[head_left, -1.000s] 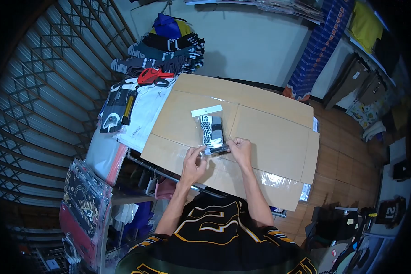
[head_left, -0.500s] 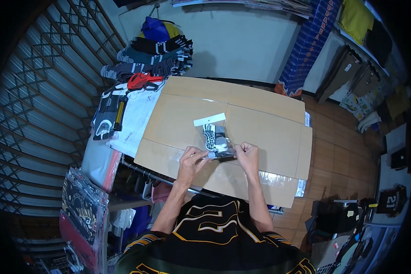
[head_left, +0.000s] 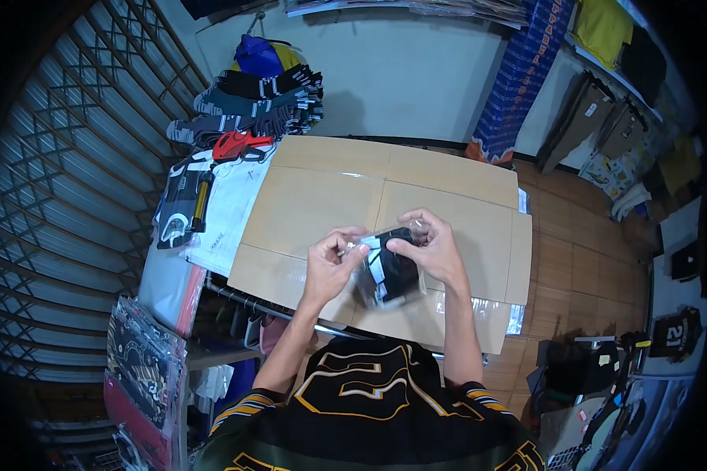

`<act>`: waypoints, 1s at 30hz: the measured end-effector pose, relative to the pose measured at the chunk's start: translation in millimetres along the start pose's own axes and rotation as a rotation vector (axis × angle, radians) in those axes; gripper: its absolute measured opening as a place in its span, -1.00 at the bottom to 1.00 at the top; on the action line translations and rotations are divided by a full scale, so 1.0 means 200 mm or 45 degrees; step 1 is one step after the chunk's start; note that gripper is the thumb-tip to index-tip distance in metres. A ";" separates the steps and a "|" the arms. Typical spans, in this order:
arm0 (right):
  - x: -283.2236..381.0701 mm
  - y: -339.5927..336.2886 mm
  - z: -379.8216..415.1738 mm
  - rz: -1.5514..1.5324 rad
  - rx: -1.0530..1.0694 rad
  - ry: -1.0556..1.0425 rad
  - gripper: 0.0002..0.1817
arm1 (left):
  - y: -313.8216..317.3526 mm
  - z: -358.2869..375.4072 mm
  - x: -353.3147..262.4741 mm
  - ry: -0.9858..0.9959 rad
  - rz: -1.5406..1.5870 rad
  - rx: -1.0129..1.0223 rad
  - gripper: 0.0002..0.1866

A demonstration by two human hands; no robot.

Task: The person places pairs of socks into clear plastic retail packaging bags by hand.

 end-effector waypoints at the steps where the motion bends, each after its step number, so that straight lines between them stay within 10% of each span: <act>1: -0.01 0.01 -0.02 0.001 0.001 0.001 -0.57 | -0.01 0.01 0.12 -0.255 0.106 0.002 -0.80; 5: -0.31 -0.03 -0.12 0.125 -0.164 0.242 -0.50 | 0.03 0.05 0.36 -0.680 0.391 -0.201 -0.81; 15: -0.29 0.15 0.07 1.188 -0.558 -0.123 -0.43 | -0.10 0.21 0.81 -0.748 0.036 -0.215 -0.77; 30: -0.46 0.40 0.19 1.523 -0.119 -0.071 -0.37 | -0.22 0.25 0.74 -0.735 -0.201 -0.281 -0.68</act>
Point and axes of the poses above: each hand's wrist, its own z-axis away from the middle knuckle, its own y-axis out of the palm, x = y × z, the point moved 8 cm from there along -z, towards the middle knuckle, and after that the axes turned 4 degrees about z, right-handed, at the moved point
